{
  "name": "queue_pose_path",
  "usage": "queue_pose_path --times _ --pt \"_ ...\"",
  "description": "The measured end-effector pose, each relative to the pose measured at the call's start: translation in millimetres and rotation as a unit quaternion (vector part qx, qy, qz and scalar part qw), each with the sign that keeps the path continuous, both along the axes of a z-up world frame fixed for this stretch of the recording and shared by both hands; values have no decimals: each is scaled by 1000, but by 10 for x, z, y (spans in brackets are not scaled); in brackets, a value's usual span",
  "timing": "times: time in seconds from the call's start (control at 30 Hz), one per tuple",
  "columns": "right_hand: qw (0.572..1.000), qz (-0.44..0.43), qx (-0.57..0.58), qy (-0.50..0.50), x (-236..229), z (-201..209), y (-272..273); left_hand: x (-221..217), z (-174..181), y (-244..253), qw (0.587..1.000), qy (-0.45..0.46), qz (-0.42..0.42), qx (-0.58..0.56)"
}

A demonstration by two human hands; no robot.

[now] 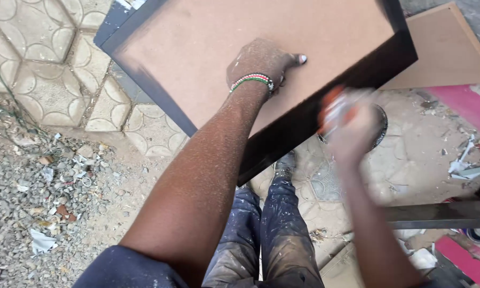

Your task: Painting wooden furniture panels with black paint using a sponge applicator

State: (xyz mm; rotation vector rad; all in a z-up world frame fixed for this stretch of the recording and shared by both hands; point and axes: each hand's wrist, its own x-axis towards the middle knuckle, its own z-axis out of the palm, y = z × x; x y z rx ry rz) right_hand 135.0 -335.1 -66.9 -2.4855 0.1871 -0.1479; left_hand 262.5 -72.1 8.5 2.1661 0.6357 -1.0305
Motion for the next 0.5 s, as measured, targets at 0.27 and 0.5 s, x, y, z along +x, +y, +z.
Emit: queue_pose_path --times 0.27,0.5 --pt "944 316 36 -86 -1186 160 1056 -99 241 29 996 -69 -49 8" --pt "989 -94 -8 115 1776 -10 -838 -33 94 -10 1000 -1 -15 17"
